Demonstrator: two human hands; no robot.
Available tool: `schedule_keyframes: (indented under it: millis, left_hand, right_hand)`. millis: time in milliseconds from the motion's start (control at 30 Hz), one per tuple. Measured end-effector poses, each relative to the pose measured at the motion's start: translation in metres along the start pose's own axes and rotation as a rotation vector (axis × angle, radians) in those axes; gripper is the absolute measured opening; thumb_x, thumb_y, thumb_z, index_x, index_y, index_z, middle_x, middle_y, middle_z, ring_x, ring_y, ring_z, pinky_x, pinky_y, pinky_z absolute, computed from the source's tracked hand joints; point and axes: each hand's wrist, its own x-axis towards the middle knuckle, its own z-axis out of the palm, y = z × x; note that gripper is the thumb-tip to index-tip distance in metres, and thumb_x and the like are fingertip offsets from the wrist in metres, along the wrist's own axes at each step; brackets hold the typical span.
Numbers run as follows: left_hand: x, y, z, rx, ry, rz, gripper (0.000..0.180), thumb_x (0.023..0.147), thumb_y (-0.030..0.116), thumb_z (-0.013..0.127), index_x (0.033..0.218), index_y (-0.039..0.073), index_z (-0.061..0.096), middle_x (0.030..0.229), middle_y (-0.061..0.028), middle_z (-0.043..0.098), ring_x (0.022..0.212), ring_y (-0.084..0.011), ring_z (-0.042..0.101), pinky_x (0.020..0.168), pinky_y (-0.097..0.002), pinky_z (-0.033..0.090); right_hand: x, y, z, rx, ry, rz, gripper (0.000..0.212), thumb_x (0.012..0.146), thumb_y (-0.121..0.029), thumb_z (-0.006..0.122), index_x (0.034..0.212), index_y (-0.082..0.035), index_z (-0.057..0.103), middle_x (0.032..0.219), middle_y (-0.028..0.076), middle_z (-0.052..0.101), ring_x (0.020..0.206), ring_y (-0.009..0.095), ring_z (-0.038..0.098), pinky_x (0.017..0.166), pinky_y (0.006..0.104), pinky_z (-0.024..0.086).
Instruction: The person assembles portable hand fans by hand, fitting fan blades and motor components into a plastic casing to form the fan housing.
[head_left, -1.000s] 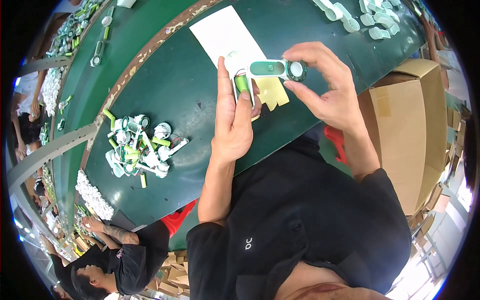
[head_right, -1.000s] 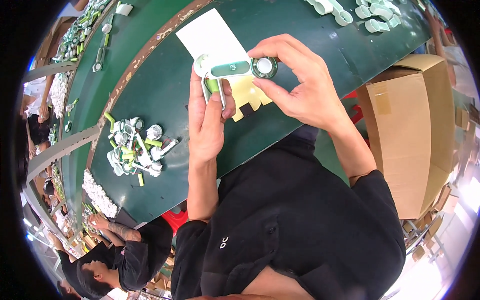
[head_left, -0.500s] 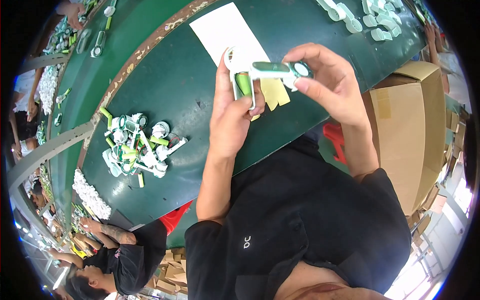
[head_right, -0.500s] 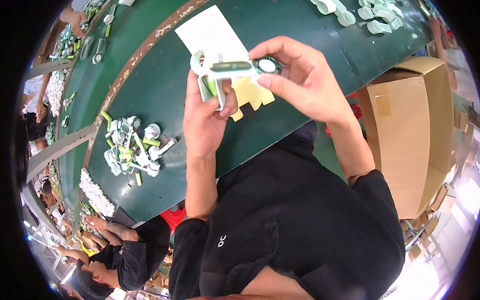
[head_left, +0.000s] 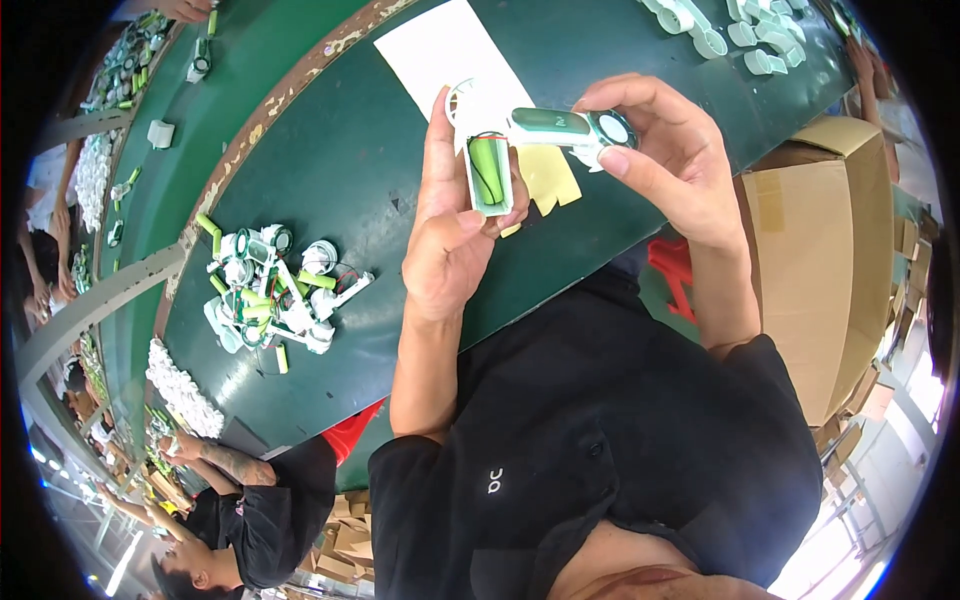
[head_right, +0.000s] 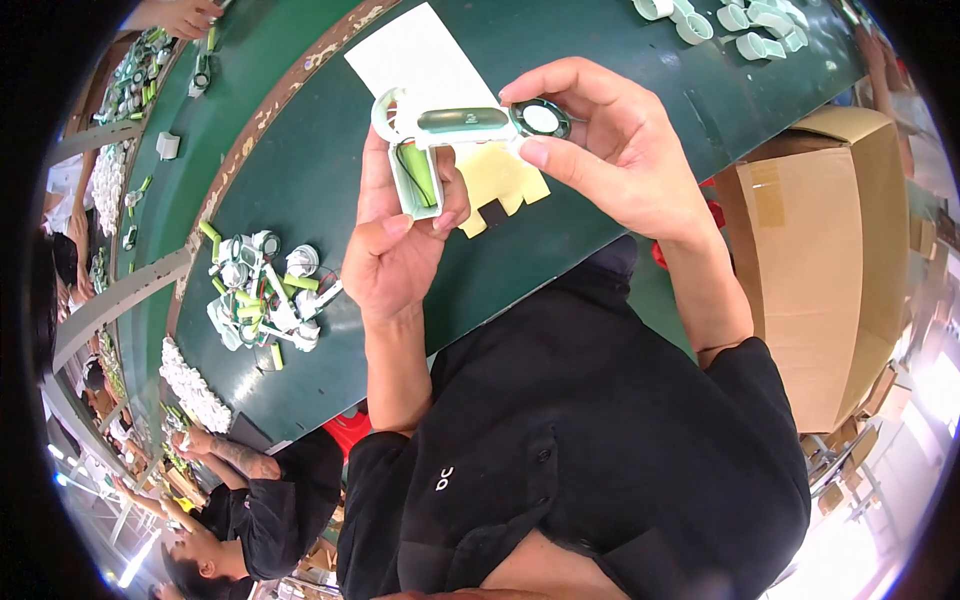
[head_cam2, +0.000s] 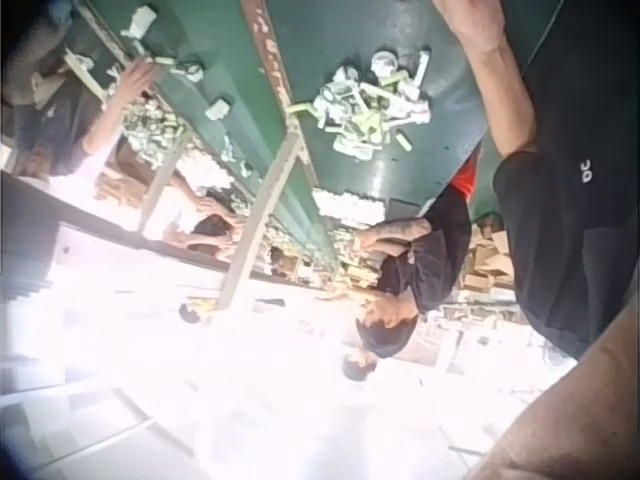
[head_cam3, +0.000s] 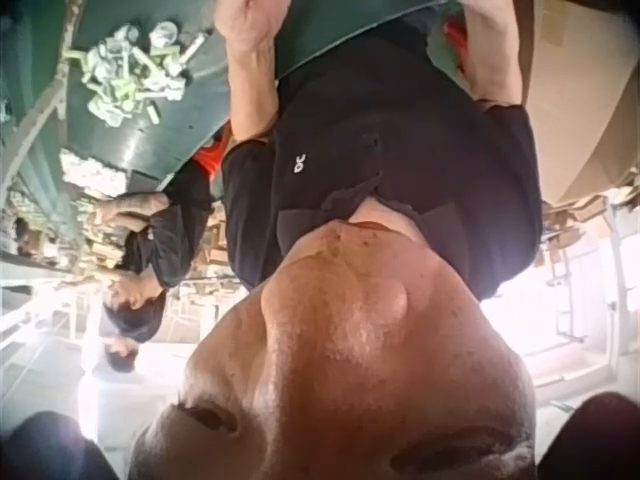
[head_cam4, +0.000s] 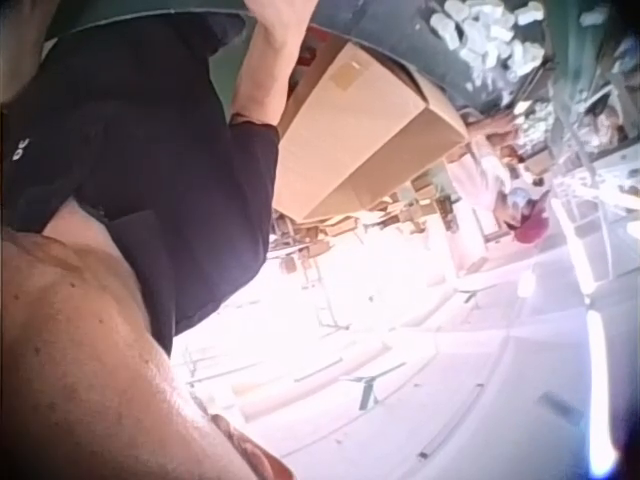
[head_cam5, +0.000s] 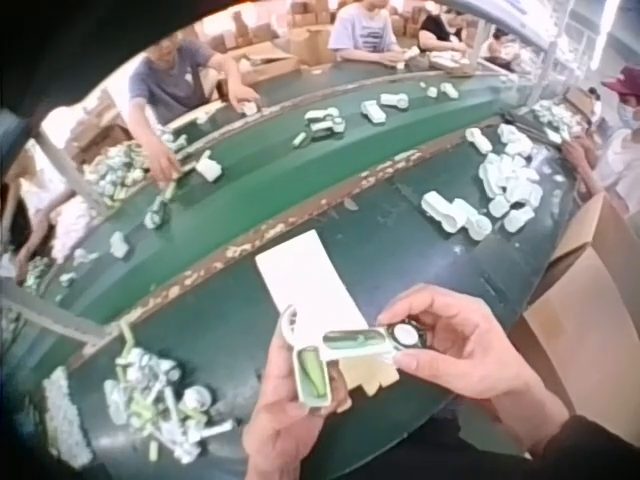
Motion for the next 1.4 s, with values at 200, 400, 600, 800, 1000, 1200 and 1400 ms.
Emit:
schedule_keyframes:
  millis: [200,400,600,800,1000,1200,1400]
  left_hand:
    - [0.005,-0.002,0.001,-0.169,-0.047,-0.047,0.103,0.083,0.029,0.058,0.169,0.011,0.004,0.132,-0.0121,0.053,0.078,-0.015,0.051,0.066,-0.0273,0.04]
    - [0.002,0.002,0.006,0.209,0.081,-0.029,0.092,0.09,0.015,0.055,0.168,0.009,0.006,0.141,-0.013,0.051,0.098,-0.0159,0.057,0.075,-0.0292,0.047]
    - [0.001,0.002,0.021,0.335,0.242,0.062,0.083,0.089,0.012,0.058,0.162,0.003,0.021,0.118,-0.0107,0.055,0.068,-0.0096,0.045,0.06,-0.0237,0.037]
    - [-0.004,0.007,0.002,0.049,0.042,-0.031,0.099,0.084,0.021,0.058,0.168,0.011,0.005,0.121,-0.0116,0.054,0.076,-0.0159,0.052,0.065,-0.0284,0.044]
    - [-0.006,0.014,0.004,-0.061,-0.005,-0.049,0.107,0.08,0.032,0.06,0.169,0.012,0.003,0.119,-0.0124,0.055,0.071,-0.0192,0.051,0.063,-0.0304,0.043]
    - [-0.007,0.017,0.01,-0.021,0.003,-0.055,0.11,0.08,0.033,0.06,0.169,0.012,-0.001,0.121,-0.0127,0.054,0.071,-0.019,0.051,0.063,-0.0301,0.043]
    - [-0.007,0.017,0.011,-0.028,0.005,-0.055,0.11,0.08,0.033,0.06,0.169,0.011,0.0,0.121,-0.0129,0.054,0.07,-0.019,0.051,0.062,-0.0299,0.042]
  right_hand:
    - [-0.001,-0.003,0.004,-0.04,-0.019,0.002,0.03,0.095,0.001,0.069,0.125,0.004,0.065,0.117,0.006,0.065,0.104,0.012,0.063,0.088,0.0278,0.054]
    - [-0.001,-0.005,0.006,-0.087,-0.02,0.018,0.03,0.099,0.0,0.063,0.129,0.005,0.064,0.119,0.007,0.062,0.102,0.013,0.063,0.087,0.0269,0.054]
    - [0.002,-0.006,0.011,-0.146,-0.005,0.018,0.028,0.103,-0.001,0.058,0.129,0.005,0.064,0.121,0.008,0.061,0.103,0.013,0.063,0.087,0.0275,0.053]
    - [0.004,-0.001,0.015,-0.119,0.072,0.093,0.03,0.104,-0.007,0.059,0.132,0.002,0.063,0.112,0.005,0.066,0.1,0.01,0.062,0.086,0.0266,0.052]
    - [0.004,-0.004,0.015,-0.124,0.063,0.079,0.031,0.105,-0.013,0.061,0.133,0.0,0.064,0.111,0.004,0.068,0.1,0.01,0.061,0.088,0.0265,0.05]
    - [0.005,-0.007,0.016,-0.122,0.083,0.1,0.032,0.105,-0.016,0.061,0.133,0.0,0.064,0.112,0.005,0.068,0.104,0.011,0.06,0.092,0.027,0.049]
    - [0.005,-0.005,0.016,-0.131,0.08,0.083,0.031,0.106,-0.016,0.06,0.132,0.0,0.064,0.112,0.005,0.068,0.104,0.011,0.06,0.092,0.0263,0.049]
